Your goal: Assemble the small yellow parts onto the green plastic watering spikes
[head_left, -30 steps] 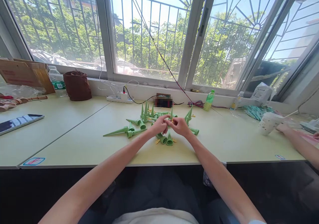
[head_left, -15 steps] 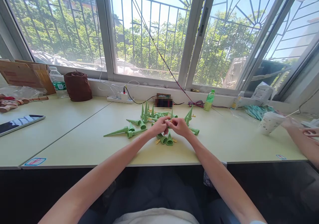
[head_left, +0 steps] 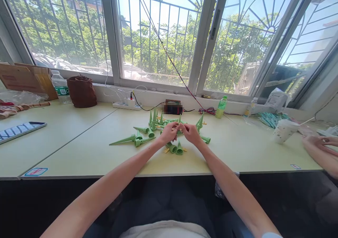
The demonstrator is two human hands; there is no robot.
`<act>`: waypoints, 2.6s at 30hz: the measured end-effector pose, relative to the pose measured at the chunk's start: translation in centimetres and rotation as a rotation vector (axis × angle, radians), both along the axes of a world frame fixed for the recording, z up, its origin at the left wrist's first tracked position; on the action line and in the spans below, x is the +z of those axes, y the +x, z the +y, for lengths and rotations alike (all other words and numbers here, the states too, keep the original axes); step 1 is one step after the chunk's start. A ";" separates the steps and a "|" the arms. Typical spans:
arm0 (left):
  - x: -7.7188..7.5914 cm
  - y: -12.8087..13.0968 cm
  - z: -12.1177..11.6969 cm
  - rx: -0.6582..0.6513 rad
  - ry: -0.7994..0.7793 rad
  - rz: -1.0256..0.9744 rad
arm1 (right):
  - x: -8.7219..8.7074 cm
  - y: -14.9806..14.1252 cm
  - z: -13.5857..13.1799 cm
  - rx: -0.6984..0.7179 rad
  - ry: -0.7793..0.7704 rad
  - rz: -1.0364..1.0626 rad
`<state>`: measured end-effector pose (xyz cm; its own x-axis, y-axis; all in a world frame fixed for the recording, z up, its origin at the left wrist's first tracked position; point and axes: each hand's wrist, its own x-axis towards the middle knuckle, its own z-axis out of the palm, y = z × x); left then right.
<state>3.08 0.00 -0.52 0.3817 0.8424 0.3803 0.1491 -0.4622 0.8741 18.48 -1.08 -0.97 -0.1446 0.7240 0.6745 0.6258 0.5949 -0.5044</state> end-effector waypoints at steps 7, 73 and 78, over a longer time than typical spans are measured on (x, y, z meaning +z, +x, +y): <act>0.3 0.0 -0.7 0.061 0.156 0.133 | -0.2 0.1 0.4 -0.061 0.009 0.021; -0.1 0.3 0.5 0.310 0.436 0.304 | 0.1 5.7 2.1 -0.256 -0.244 -0.232; -0.2 0.3 0.6 0.319 0.462 0.284 | 0.2 5.8 1.8 -0.254 -0.310 -0.265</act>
